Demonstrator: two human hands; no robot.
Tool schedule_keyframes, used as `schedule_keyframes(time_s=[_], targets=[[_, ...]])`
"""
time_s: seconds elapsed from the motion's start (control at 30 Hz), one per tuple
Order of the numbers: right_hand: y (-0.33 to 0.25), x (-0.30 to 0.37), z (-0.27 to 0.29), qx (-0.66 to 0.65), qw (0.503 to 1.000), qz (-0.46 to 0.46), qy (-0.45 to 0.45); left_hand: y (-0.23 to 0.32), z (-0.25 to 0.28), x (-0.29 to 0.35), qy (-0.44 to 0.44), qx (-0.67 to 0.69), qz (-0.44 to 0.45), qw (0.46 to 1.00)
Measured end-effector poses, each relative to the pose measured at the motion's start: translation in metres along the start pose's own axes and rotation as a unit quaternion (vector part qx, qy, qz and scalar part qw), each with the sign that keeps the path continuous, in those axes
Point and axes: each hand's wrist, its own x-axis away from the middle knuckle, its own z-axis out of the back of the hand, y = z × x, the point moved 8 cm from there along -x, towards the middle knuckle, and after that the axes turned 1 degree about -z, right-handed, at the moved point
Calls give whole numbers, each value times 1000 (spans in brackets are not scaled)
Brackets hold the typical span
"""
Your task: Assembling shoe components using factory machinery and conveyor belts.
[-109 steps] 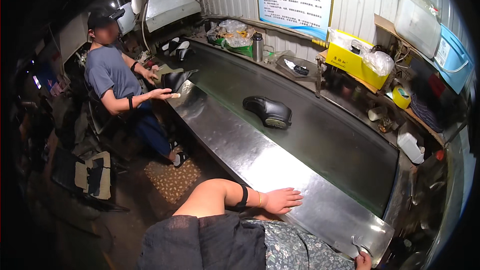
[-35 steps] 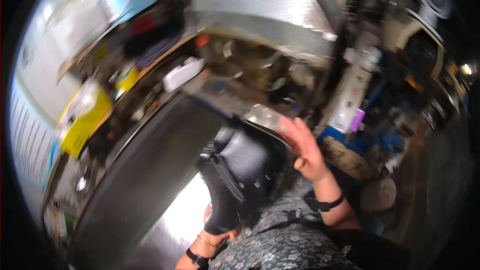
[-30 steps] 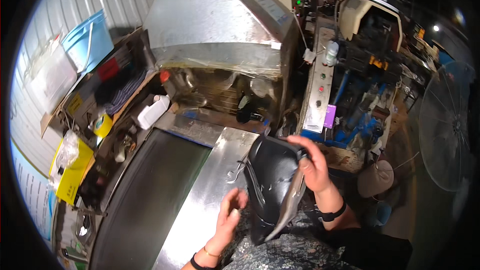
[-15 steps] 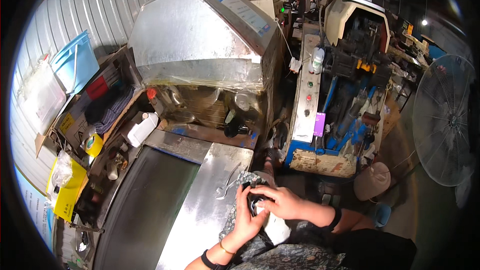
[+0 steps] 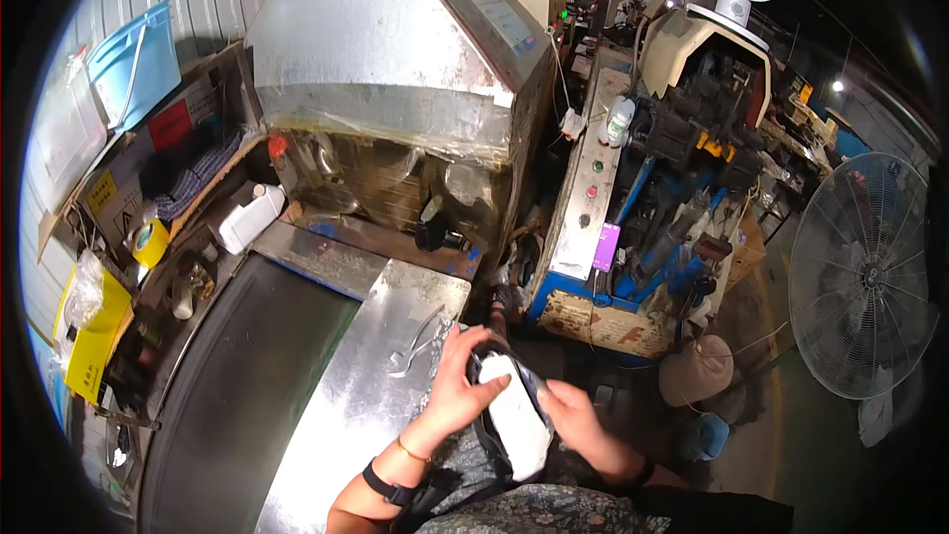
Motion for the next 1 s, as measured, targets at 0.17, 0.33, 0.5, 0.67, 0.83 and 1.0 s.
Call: schedule_keyframes(time_s=[0.17,0.33,0.5,0.67,0.83,1.0], targets=[[22,-17,10,-98,990,-85,-46,-31,9,33,45,155,103,981],[37,3,-33,86,951,-296,-19,-44,6,52,87,176,117,974],[-22,-6,-50,372,925,69,-49,-47,7,48,76,162,118,977],[-68,-15,-92,652,724,225,28,-60,13,36,98,255,143,951],[-27,12,-57,410,895,146,-92,-43,8,32,-20,112,89,989],[0,2,-59,31,993,-73,-87,-45,-8,58,124,479,177,851]])
